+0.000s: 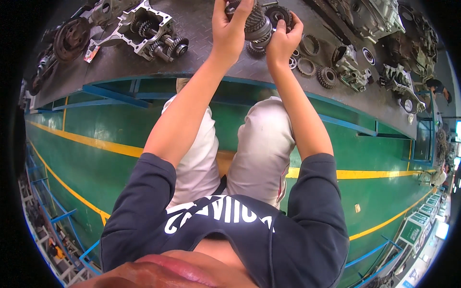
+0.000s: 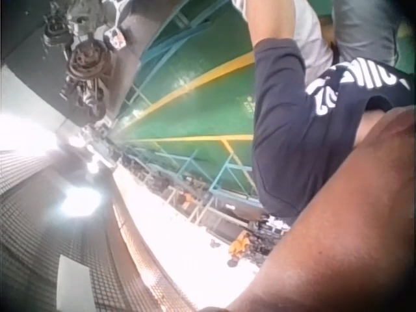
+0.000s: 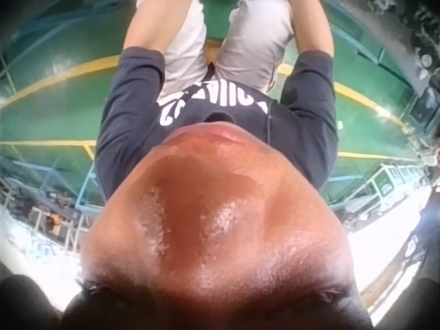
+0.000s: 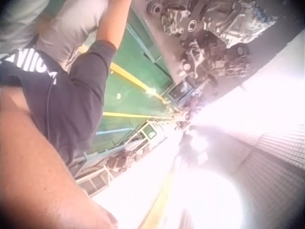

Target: The person handles and slides various metal gears and circular bearings onto a long splined metal shaft while sitting at a workbench.

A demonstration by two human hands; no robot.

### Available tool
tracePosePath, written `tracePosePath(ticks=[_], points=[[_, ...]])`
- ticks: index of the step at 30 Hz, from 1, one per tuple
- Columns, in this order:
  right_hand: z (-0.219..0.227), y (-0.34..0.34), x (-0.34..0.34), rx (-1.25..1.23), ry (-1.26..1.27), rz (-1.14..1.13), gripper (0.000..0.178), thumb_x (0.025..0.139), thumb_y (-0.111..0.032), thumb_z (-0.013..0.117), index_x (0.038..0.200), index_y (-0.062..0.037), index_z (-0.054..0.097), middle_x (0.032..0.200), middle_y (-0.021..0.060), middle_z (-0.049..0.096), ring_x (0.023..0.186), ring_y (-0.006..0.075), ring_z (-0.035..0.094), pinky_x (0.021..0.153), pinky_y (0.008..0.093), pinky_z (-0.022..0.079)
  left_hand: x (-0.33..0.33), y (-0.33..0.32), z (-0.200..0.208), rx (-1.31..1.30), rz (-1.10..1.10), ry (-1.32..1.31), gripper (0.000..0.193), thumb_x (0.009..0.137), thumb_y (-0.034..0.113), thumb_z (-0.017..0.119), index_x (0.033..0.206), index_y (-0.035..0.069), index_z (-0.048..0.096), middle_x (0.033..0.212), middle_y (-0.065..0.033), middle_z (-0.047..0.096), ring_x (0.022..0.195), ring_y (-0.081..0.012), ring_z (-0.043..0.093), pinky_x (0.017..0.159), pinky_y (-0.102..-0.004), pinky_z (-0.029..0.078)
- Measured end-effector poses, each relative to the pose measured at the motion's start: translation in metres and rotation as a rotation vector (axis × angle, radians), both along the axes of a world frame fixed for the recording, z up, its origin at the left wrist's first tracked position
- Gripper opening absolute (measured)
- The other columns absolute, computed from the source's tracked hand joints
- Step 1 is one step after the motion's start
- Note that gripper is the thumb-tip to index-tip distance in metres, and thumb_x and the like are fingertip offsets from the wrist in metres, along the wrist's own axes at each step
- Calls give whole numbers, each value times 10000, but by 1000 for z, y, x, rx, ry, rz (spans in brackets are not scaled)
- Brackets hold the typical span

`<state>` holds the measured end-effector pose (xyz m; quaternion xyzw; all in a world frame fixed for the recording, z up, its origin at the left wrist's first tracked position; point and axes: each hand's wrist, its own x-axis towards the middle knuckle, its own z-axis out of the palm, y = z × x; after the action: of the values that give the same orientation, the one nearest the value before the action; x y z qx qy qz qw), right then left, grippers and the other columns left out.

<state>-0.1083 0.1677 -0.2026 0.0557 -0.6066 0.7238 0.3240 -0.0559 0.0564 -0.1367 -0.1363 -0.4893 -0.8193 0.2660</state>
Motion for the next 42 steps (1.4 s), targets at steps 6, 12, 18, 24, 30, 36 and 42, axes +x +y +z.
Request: tracePosePath(ticks=[6,12,18,24,30,36,42], points=[[24,-49,33,155,40,69,355,992,2,488,1344,14,530,1210,166,627,1113,277,623,1009,391,486,18,-32,26,-234,115,16,124,1002,134,690,1072,83,602,881,43,616,746,-29,553,661,-200,462],[22,-92,49,200,-8,-32,370,965,20,471,1332,39,522,1247,239,594,1199,345,572,1065,416,439,19,-61,34,-375,243,33,109,1007,150,659,1076,76,618,926,28,633,813,-40,570,706,-218,472],[21,-102,44,-108,-160,129,339,988,-2,483,1319,33,544,1249,218,628,1180,311,603,1055,395,459,22,-65,38,-362,160,-14,130,1005,164,665,1092,82,614,928,27,627,826,-53,580,730,-222,476],[12,-31,8,-228,-525,564,387,984,-41,556,1369,-12,581,1138,148,694,952,220,713,754,362,618,0,-44,48,-426,-18,60,150,961,184,719,1024,75,638,855,50,594,759,-31,536,668,-218,446],[11,-7,11,172,-519,449,312,994,-80,593,1286,-6,673,1006,100,737,797,170,701,658,325,587,12,-53,45,-419,-43,41,157,953,169,732,1027,69,636,830,52,598,732,-32,549,656,-209,457],[-1,-20,-3,482,-418,481,318,895,-114,693,1177,31,704,830,82,744,708,126,687,590,285,541,17,-56,47,-445,-87,46,142,970,171,719,1021,79,623,831,50,592,723,-29,543,647,-205,449],[-8,-31,-2,813,-220,389,214,840,-64,666,1034,-7,736,883,176,765,857,306,746,791,417,567,21,-54,50,-421,-151,42,148,968,174,722,1028,80,624,824,49,587,715,-34,538,639,-207,445]])
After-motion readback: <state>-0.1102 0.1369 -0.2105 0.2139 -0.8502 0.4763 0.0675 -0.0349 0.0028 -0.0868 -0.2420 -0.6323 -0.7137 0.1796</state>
